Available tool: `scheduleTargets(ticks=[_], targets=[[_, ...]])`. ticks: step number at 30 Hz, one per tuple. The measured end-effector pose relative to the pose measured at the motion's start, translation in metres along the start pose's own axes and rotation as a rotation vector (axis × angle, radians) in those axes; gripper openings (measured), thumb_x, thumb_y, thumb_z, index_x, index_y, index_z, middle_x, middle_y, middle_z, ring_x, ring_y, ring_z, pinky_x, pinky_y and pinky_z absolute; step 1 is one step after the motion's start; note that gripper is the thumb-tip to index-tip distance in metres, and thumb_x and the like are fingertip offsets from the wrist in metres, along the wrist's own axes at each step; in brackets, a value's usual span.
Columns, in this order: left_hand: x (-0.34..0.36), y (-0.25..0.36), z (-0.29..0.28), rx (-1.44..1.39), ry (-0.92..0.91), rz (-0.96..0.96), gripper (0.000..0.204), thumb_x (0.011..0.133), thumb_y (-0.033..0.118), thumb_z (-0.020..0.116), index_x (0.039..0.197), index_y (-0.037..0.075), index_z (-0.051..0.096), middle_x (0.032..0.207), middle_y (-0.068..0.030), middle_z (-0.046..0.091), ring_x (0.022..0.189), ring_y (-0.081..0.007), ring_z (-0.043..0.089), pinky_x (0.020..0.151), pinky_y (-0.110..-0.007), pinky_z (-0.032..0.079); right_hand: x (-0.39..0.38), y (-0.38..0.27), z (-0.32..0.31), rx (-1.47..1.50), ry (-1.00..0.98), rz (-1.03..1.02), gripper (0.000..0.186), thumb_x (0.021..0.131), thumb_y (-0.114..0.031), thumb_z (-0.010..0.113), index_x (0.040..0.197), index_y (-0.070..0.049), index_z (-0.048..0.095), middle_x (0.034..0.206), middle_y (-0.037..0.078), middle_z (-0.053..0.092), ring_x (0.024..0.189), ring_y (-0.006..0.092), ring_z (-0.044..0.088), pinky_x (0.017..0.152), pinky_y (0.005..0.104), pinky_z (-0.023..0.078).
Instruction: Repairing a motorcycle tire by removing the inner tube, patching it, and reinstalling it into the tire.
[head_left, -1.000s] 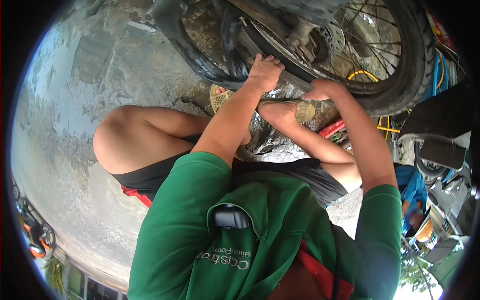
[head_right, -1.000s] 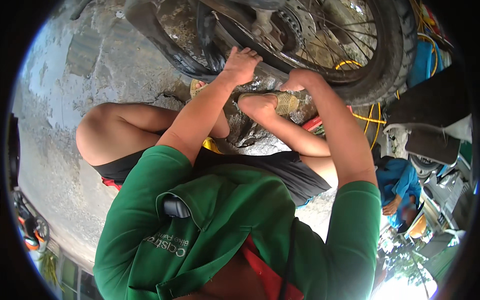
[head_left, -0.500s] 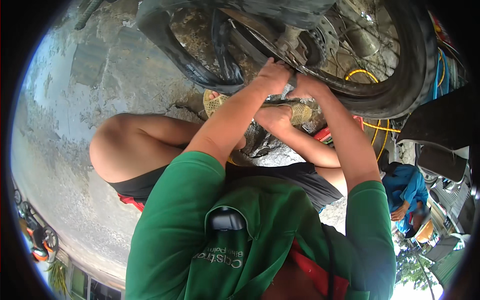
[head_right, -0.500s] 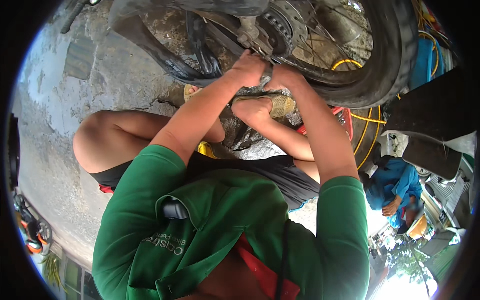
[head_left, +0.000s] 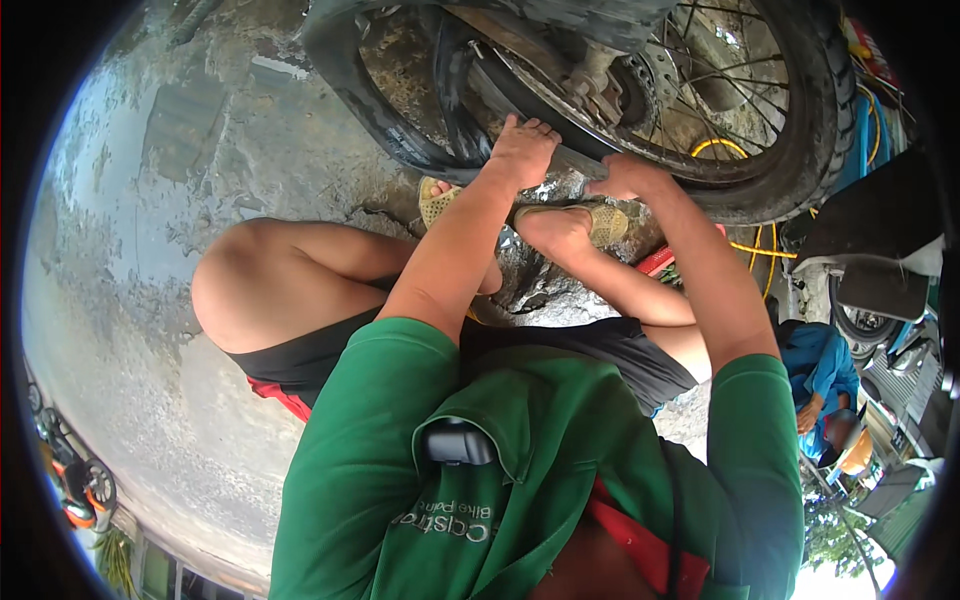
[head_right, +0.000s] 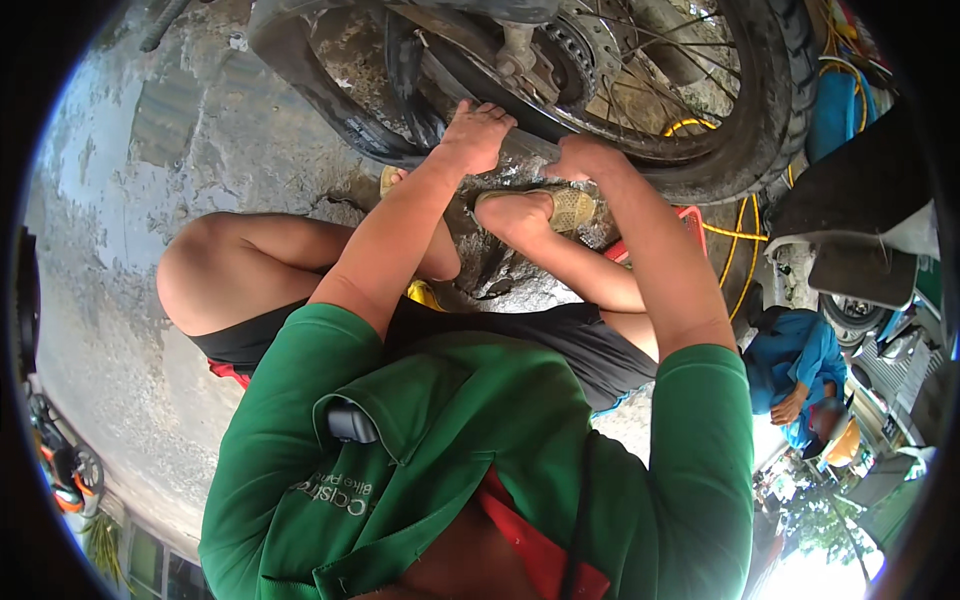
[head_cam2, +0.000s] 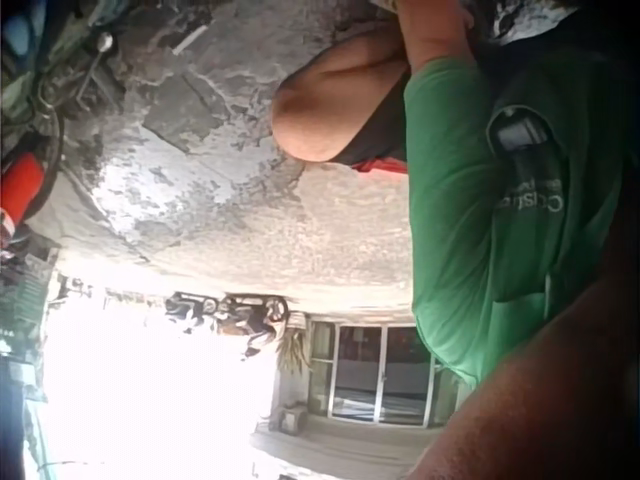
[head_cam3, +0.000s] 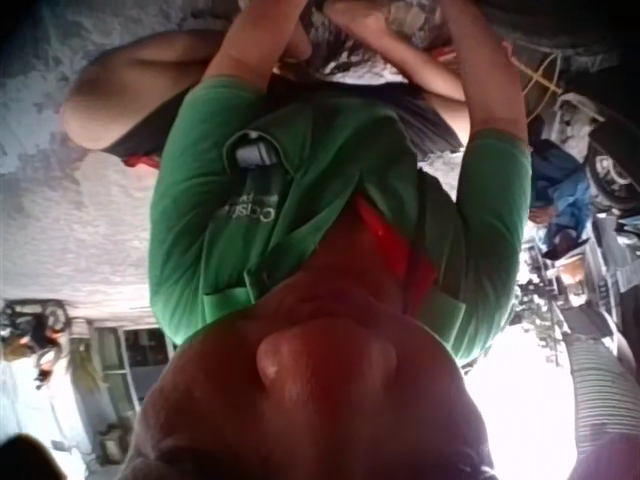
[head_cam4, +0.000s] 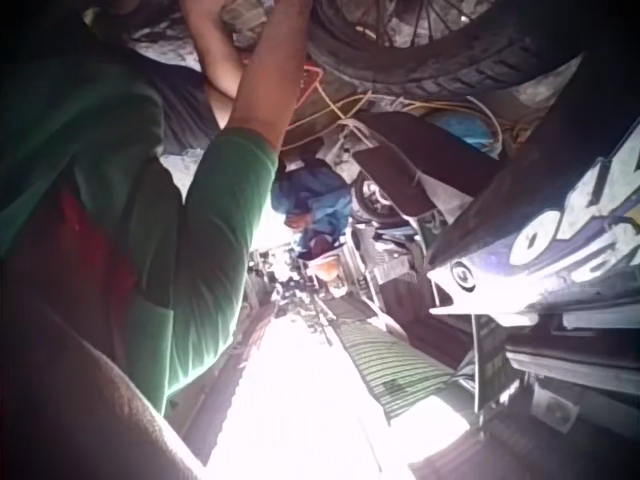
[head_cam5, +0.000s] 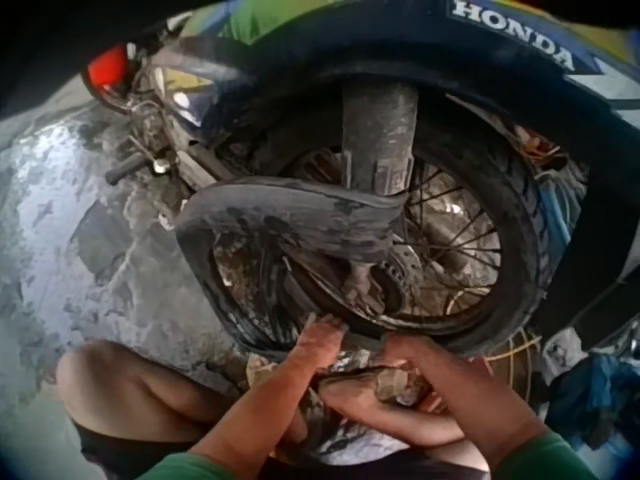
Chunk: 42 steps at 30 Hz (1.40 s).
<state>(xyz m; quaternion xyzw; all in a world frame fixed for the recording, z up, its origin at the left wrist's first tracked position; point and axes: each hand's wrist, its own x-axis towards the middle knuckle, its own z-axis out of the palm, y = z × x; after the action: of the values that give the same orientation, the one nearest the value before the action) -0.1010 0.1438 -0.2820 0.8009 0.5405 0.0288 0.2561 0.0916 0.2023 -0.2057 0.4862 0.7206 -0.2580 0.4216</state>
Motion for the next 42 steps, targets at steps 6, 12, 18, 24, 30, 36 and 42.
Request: scheduleTargets(ticks=[6, 12, 18, 24, 30, 36, 42], targets=[[-0.008, 0.001, 0.002, 0.026, -0.007, -0.004, 0.058, 0.079, 0.010, 0.061, 0.137, 0.014, 0.055, 0.143, -0.0046, 0.054, 0.138, -0.0219, 0.045, 0.111, -0.052, 0.033, -0.036, 0.010, -0.030, -0.166, -0.221, 0.078, 0.076, 0.079, -0.062, 0.071, 0.121, 0.002, 0.067, 0.126, 0.025, 0.064, 0.116, 0.0346, 0.063, 0.099, 0.0408, 0.050], [-0.006, 0.012, -0.001, 0.009, -0.051, -0.085, 0.058, 0.084, 0.013, 0.063, 0.141, 0.015, 0.052, 0.148, -0.0037, 0.050, 0.142, -0.0217, 0.041, 0.113, -0.056, 0.031, 0.006, -0.006, -0.013, 0.104, 0.020, -0.089, 0.080, 0.077, -0.055, 0.077, 0.131, 0.002, 0.059, 0.128, 0.024, 0.063, 0.119, 0.0354, 0.062, 0.100, 0.0410, 0.048], [-0.009, 0.006, -0.005, -0.018, -0.104, -0.070, 0.060, 0.081, 0.011, 0.062, 0.140, 0.014, 0.053, 0.147, -0.0044, 0.050, 0.141, -0.0216, 0.041, 0.112, -0.057, 0.032, 0.034, -0.016, 0.018, 0.033, 0.146, -0.204, 0.088, 0.077, -0.065, 0.071, 0.135, 0.000, 0.058, 0.130, 0.024, 0.063, 0.125, 0.0338, 0.058, 0.103, 0.0398, 0.047], [-0.007, 0.003, 0.004, -0.029, -0.004, -0.039, 0.059, 0.081, 0.012, 0.063, 0.139, 0.015, 0.053, 0.145, -0.0035, 0.051, 0.141, -0.0201, 0.041, 0.110, -0.056, 0.033, -0.013, 0.013, -0.024, -0.018, -0.186, -0.003, 0.085, 0.078, -0.065, 0.071, 0.131, 0.001, 0.061, 0.131, 0.023, 0.062, 0.123, 0.0342, 0.059, 0.102, 0.0404, 0.047], [-0.012, 0.002, 0.006, -0.039, -0.006, -0.024, 0.058, 0.080, 0.013, 0.064, 0.138, 0.016, 0.053, 0.145, -0.0033, 0.050, 0.141, -0.0200, 0.040, 0.110, -0.056, 0.033, -0.046, 0.012, -0.037, -0.225, -0.317, 0.066, 0.083, 0.072, -0.061, 0.076, 0.124, 0.003, 0.063, 0.129, 0.024, 0.063, 0.117, 0.0353, 0.062, 0.098, 0.0412, 0.050], [0.016, 0.006, -0.015, 0.047, -0.021, -0.022, 0.059, 0.081, 0.015, 0.066, 0.139, 0.017, 0.053, 0.146, -0.0033, 0.049, 0.140, -0.0214, 0.042, 0.111, -0.057, 0.034, -0.030, 0.017, -0.018, -0.111, -0.130, 0.065, 0.082, 0.064, -0.052, 0.086, 0.122, 0.003, 0.064, 0.123, 0.022, 0.067, 0.111, 0.0340, 0.066, 0.094, 0.0409, 0.053], [0.027, 0.013, -0.022, -0.048, -0.169, 0.145, 0.065, 0.077, 0.015, 0.070, 0.139, 0.015, 0.052, 0.142, -0.0055, 0.051, 0.135, -0.0251, 0.046, 0.110, -0.054, 0.036, 0.032, -0.006, 0.008, 0.060, 0.066, -0.051, 0.078, 0.064, -0.047, 0.088, 0.121, 0.001, 0.065, 0.122, 0.021, 0.068, 0.110, 0.0329, 0.067, 0.093, 0.0411, 0.054]])
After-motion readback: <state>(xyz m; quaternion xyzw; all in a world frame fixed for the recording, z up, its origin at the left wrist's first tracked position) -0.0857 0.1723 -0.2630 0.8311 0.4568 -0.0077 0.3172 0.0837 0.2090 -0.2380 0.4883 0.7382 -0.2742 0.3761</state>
